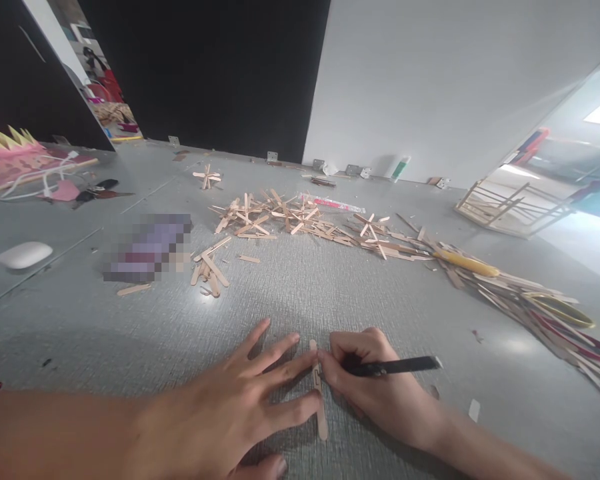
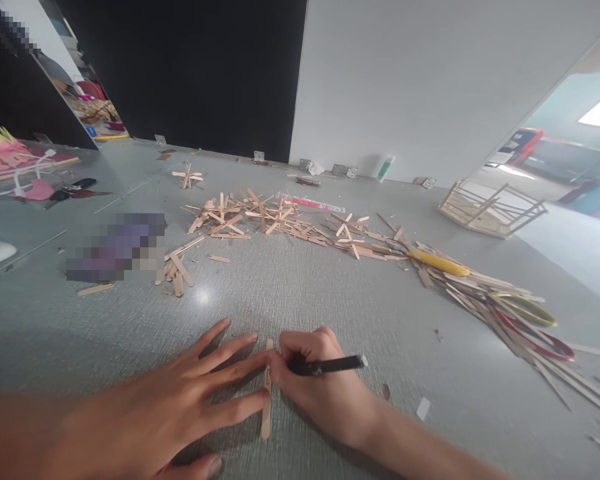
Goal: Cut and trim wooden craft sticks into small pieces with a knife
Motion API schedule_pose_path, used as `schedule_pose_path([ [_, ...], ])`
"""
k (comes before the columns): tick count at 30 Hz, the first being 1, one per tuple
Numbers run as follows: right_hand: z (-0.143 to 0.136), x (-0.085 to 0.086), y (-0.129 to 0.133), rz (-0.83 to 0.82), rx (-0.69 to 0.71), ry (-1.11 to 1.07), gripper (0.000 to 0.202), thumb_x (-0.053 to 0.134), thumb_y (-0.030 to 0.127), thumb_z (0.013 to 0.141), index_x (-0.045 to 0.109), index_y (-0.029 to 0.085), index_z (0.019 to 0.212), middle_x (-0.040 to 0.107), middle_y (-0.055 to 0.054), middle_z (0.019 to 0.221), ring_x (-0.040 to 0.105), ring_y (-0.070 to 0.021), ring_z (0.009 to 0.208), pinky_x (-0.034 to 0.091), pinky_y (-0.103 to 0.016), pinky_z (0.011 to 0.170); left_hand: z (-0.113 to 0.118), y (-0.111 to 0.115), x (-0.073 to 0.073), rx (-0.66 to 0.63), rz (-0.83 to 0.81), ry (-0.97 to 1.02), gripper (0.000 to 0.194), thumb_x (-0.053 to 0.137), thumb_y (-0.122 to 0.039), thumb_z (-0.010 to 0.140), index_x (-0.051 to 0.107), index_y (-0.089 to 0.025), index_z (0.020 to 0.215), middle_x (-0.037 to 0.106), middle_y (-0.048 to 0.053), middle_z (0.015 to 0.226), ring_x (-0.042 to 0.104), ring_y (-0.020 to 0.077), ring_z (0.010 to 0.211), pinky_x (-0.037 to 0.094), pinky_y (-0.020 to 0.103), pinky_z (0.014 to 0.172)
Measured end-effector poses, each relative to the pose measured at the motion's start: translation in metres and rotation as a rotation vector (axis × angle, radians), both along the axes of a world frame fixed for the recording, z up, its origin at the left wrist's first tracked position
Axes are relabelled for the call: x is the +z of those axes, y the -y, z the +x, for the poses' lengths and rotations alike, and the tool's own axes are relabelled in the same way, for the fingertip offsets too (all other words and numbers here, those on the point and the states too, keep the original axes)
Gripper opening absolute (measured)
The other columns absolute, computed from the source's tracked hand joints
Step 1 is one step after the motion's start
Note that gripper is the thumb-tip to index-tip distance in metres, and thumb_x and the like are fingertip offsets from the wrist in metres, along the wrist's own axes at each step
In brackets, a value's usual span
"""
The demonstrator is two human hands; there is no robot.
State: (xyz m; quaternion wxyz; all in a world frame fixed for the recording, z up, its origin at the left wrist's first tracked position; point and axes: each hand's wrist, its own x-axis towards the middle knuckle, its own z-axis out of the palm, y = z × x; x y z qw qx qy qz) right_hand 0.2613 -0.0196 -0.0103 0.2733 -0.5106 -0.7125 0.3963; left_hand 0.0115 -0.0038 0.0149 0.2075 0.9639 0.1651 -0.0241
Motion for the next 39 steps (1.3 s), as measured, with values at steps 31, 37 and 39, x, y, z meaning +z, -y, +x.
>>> schedule_pose_path([
  [31, 0.0012, 0.0009, -0.0014, 0.056, 0.043, -0.012, 0.044, 0.055, 0.026, 0.094, 0.028, 0.023, 0.061, 0.022, 0.009, 0.055, 0.02, -0.0086, 0.052, 0.019, -0.026, 0.046, 0.0007, 0.0003, 0.0009, -0.018, -0.003, -0.035, 0.071, 0.063, -0.04, 0.097, 0.032, -0.031, 0.16, 0.017, 0.01, 0.17, 0.017, 0.0435, 0.155, 0.016, 0.076, 0.119],
  [37, 0.0026, 0.0011, -0.0015, 0.056, 0.068, 0.007, 0.043, 0.054, 0.026, 0.095, 0.029, 0.023, 0.06, 0.023, 0.009, 0.055, 0.021, -0.0088, 0.053, 0.02, -0.026, 0.047, -0.0011, -0.0005, -0.0009, -0.01, 0.011, 0.014, 0.069, 0.061, -0.043, 0.098, 0.032, -0.031, 0.16, 0.019, 0.008, 0.17, 0.019, 0.0417, 0.155, 0.017, 0.072, 0.122],
  [39, 0.0031, 0.0007, -0.0012, 0.067, 0.067, 0.015, 0.042, 0.054, 0.026, 0.094, 0.031, 0.022, 0.059, 0.023, 0.009, 0.054, 0.021, -0.009, 0.053, 0.02, -0.027, 0.047, -0.0015, -0.0009, -0.0012, -0.011, 0.018, 0.026, 0.07, 0.061, -0.043, 0.098, 0.033, -0.031, 0.16, 0.021, 0.007, 0.17, 0.02, 0.0413, 0.155, 0.017, 0.071, 0.123],
])
